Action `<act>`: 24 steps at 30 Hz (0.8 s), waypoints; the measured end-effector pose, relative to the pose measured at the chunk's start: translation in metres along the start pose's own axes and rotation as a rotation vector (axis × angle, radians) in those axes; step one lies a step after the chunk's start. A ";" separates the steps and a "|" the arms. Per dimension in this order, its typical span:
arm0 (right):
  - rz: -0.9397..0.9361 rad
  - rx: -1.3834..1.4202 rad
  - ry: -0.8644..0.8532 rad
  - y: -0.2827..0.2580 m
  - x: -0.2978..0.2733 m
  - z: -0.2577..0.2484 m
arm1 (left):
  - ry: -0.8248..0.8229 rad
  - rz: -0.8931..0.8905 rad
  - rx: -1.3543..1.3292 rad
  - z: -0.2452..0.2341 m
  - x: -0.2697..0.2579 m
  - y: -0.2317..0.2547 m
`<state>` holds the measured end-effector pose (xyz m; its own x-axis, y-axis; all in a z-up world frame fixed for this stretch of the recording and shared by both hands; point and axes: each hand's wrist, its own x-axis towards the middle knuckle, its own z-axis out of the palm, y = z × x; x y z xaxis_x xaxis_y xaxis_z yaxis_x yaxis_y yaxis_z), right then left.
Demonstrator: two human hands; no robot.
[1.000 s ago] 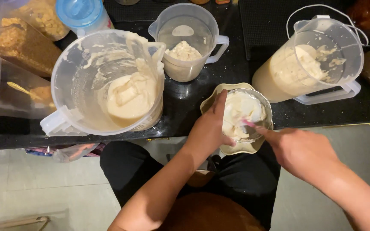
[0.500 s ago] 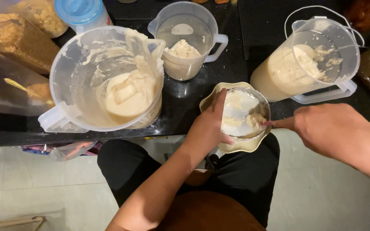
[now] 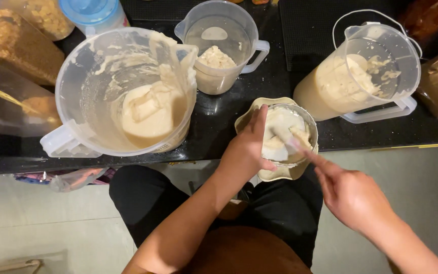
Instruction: Scraping batter from a small bowl into a larger pitcher using a spatula
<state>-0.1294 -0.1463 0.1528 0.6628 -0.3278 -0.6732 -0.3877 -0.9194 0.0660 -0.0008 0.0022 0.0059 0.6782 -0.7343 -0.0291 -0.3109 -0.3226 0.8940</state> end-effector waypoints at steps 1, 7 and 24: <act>0.101 0.076 0.157 0.001 0.008 0.013 | 0.000 -0.004 0.013 0.001 0.002 -0.001; 0.055 0.178 0.181 -0.026 -0.002 0.049 | 0.105 0.104 0.124 0.018 0.002 -0.013; 0.382 0.500 0.213 -0.046 -0.039 0.041 | -0.166 0.382 0.478 -0.019 0.043 0.009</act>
<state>-0.1638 -0.0821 0.1455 0.5125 -0.6934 -0.5064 -0.8367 -0.5358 -0.1131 0.0381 -0.0214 0.0213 0.3604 -0.9208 0.1489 -0.7997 -0.2229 0.5574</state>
